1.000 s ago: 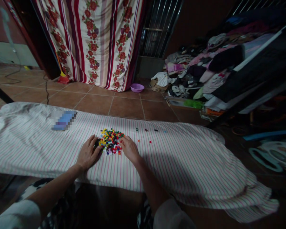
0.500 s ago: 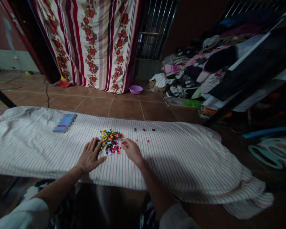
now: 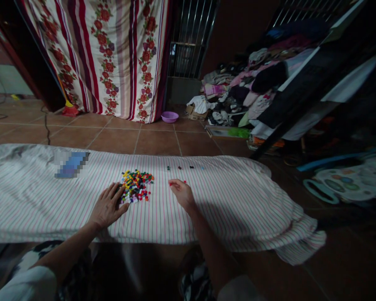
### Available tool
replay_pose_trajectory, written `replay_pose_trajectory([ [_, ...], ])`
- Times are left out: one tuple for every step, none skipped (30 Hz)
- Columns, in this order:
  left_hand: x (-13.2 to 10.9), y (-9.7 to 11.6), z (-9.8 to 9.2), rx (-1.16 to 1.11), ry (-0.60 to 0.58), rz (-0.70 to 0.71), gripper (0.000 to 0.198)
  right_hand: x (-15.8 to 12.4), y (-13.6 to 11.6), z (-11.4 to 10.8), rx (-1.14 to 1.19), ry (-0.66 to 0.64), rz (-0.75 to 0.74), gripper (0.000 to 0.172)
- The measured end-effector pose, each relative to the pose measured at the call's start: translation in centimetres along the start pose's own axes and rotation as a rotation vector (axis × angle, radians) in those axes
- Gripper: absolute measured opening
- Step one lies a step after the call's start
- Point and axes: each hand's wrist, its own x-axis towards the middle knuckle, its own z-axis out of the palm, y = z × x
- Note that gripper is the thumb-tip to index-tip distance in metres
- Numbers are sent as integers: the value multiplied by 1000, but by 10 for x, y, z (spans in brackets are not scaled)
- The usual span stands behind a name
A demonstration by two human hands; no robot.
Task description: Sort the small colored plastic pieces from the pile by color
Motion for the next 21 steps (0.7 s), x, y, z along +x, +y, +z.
replay_pose_trajectory([
  [0, 0, 0, -2, 2, 5, 65, 2, 1, -7, 1, 25, 0, 21],
  [0, 0, 0, -4, 5, 11, 65, 4, 2, -13, -1, 54, 3, 21],
  [0, -1, 0, -5, 7, 14, 65, 6, 4, -21, -3, 86, 8, 22],
  [0, -1, 0, -6, 11, 16, 65, 8, 6, -28, -5, 119, 17, 22],
  [0, -1, 0, -7, 15, 18, 65, 10, 8, -35, -7, 155, 29, 23],
  [0, -1, 1, -9, 20, 18, 64, 11, 10, -41, -10, 190, 42, 24],
  [0, -1, 1, -9, 25, 18, 64, 13, 13, -48, -13, 221, 54, 24],
  [0, -1, 1, -10, 29, 20, 63, 14, 16, -54, -15, 250, 65, 25],
  [0, -1, 1, -11, 31, 22, 62, 16, 18, -60, -16, 274, 70, 26],
  [0, -1, 1, -11, 33, 22, 61, 17, 21, -65, -20, 292, 71, 26],
  [0, -2, 1, -10, 35, 23, 61, 18, 23, -71, -28, 310, 69, 26],
  [0, -2, 1, -10, 37, 23, 60, 19, 26, -76, -46, 329, 67, 26],
  [0, -2, 1, -10, 38, 23, 60, 19, 28, -82, -74, 353, 66, 26],
  [0, -3, 1, -10, 39, 23, 60, 19, 30, -87, -113, 383, 64, 26],
  [0, -3, 2, -12, 39, 24, 60, 19, 31, -92, -158, 411, 60, 25],
  [0, -3, 2, -14, 40, 24, 60, 18, 33, -97, -205, 438, 53, 25],
  [0, -4, 2, -17, 41, 25, 59, 17, 34, -101, -249, 456, 43, 25],
  [-1, -4, 2, -17, 43, 26, 59, 16, 35, -104, -288, 466, 30, 24],
  [-1, -4, 3, -17, 45, 29, 58, 15, 37, -106, -321, 467, 20, 24],
  [-1, -4, 3, -15, 48, 33, 59, 14, 38, -108, -350, 461, 15, 24],
  [-1, -4, 3, -12, 50, 37, 59, 13, 40, -108, -373, 455, 15, 25],
])
